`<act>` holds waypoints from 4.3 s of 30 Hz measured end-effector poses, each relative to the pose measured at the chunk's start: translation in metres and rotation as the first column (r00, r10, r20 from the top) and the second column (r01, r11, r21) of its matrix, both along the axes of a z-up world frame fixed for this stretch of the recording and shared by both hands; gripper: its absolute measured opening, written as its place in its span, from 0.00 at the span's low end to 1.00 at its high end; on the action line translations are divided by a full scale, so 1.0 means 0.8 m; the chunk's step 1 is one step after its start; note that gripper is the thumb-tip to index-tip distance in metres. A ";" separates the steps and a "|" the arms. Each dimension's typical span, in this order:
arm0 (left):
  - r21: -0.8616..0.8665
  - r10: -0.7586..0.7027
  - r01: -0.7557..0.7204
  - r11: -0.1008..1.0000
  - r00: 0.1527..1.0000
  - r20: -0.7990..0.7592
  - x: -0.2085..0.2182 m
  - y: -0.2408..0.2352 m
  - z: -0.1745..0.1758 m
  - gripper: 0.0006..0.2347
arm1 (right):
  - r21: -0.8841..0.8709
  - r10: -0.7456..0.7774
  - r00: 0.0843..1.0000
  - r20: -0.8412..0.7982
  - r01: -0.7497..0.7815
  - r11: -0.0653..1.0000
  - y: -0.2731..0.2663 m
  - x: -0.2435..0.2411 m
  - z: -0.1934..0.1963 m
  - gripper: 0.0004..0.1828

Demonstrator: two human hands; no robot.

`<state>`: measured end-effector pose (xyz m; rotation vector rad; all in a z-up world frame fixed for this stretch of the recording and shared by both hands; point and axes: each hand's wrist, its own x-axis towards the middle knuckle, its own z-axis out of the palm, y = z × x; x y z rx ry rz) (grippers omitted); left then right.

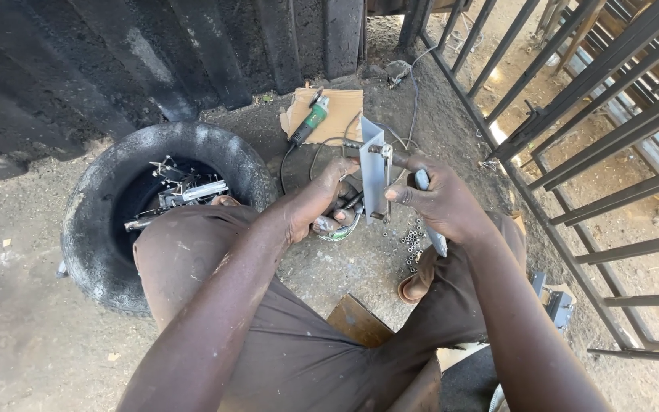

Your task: The person is seen dipping metal brackets into a paint can, using a brush to ensure coverage, and then assembling the painted brackets together using bolts and nuts in an outdoor workspace.

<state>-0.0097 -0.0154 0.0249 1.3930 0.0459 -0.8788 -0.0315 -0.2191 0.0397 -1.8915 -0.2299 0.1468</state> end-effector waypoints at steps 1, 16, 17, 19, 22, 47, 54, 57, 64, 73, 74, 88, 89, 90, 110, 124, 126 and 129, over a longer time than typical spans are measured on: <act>0.000 -0.001 0.001 1.000 1.000 0.000 0.002 0.002 -0.004 0.28 | 0.000 -0.001 1.000 0.000 0.001 1.000 0.000 -0.003 -0.001 0.32; 0.005 -0.048 0.048 0.999 0.999 0.008 -0.005 0.008 -0.002 0.29 | 0.037 0.015 0.998 0.063 -0.017 0.999 -0.004 -0.011 -0.021 0.44; 0.013 -0.055 0.055 0.998 0.998 -0.020 -0.010 0.006 0.004 0.30 | 0.015 0.007 0.996 0.093 -0.008 1.000 -0.008 -0.007 -0.030 0.41; 0.015 -0.073 0.074 0.997 0.996 -0.053 -0.013 0.000 0.009 0.30 | -0.012 -0.012 0.993 0.118 0.013 1.000 -0.018 -0.005 -0.047 0.39; -0.012 -0.073 0.073 0.997 0.996 -0.051 -0.011 -0.002 0.020 0.31 | -0.028 -0.021 0.990 0.139 0.025 0.999 -0.021 -0.002 -0.060 0.35; 0.647 -0.110 0.138 0.750 0.990 -0.084 0.031 -0.024 0.011 0.19 | -0.352 -0.618 0.776 0.126 0.617 0.704 -0.248 0.043 -0.086 0.21; 0.761 -0.047 0.307 0.571 0.938 -0.344 0.081 -0.039 -0.052 0.15 | -0.535 -0.844 0.331 -0.422 0.661 0.527 -0.361 0.020 -0.365 0.24; 0.700 0.115 0.147 0.699 0.943 -0.313 0.097 -0.014 -0.129 0.13 | -0.552 -0.809 0.147 -0.570 0.660 0.509 -0.363 -0.035 -0.474 0.18; 0.683 0.253 0.363 0.633 0.738 -0.626 0.164 -0.015 -0.202 0.20 | -0.717 -0.784 -0.030 -0.621 0.428 0.551 -0.331 -0.144 -0.633 0.22; 0.879 -0.257 0.412 0.239 0.900 -0.352 0.187 -0.086 -0.156 0.20 | -0.737 -0.816 0.208 -0.539 0.353 0.576 -0.393 -0.105 -0.656 0.33; 0.865 -0.306 0.447 0.229 0.876 -0.372 0.192 -0.083 -0.149 0.20 | -0.755 -0.842 0.343 -0.417 0.386 0.531 -0.415 -0.083 -0.671 0.21; 0.987 -0.353 0.027 0.158 0.935 0.030 0.163 0.156 -0.014 0.24 | -0.413 -0.207 0.976 -0.065 0.163 0.896 -0.126 0.197 -0.189 0.17; 0.968 -0.247 -0.046 0.245 0.963 0.109 0.144 0.178 -0.021 0.25 | -0.423 -0.161 0.975 -0.153 0.083 0.903 -0.089 0.192 -0.187 0.14; 0.931 -0.143 -0.122 0.344 0.973 0.180 0.132 0.192 -0.035 0.25 | -0.447 -0.136 0.961 -0.240 0.015 0.894 -0.065 0.185 -0.182 0.16; 0.963 0.502 -0.236 0.132 0.853 0.141 0.077 0.425 -0.525 0.32 | -0.738 0.165 0.872 -0.460 -0.479 0.476 0.099 0.186 -0.409 0.22; 0.234 0.931 -0.946 0.226 0.139 -0.339 -0.062 0.472 -0.411 0.04 | -0.692 0.142 0.934 -0.329 -0.341 0.636 0.175 0.145 -0.238 0.23; -0.012 0.926 -0.990 0.144 0.138 -0.352 -0.092 0.461 -0.394 0.10 | -0.686 0.047 0.961 -0.273 -0.229 0.691 0.144 0.134 -0.227 0.17; -0.052 0.915 -0.995 0.085 0.098 -0.390 -0.102 0.434 -0.298 0.13 | -0.625 -0.042 0.946 -0.321 -0.178 0.760 0.123 0.115 -0.214 0.17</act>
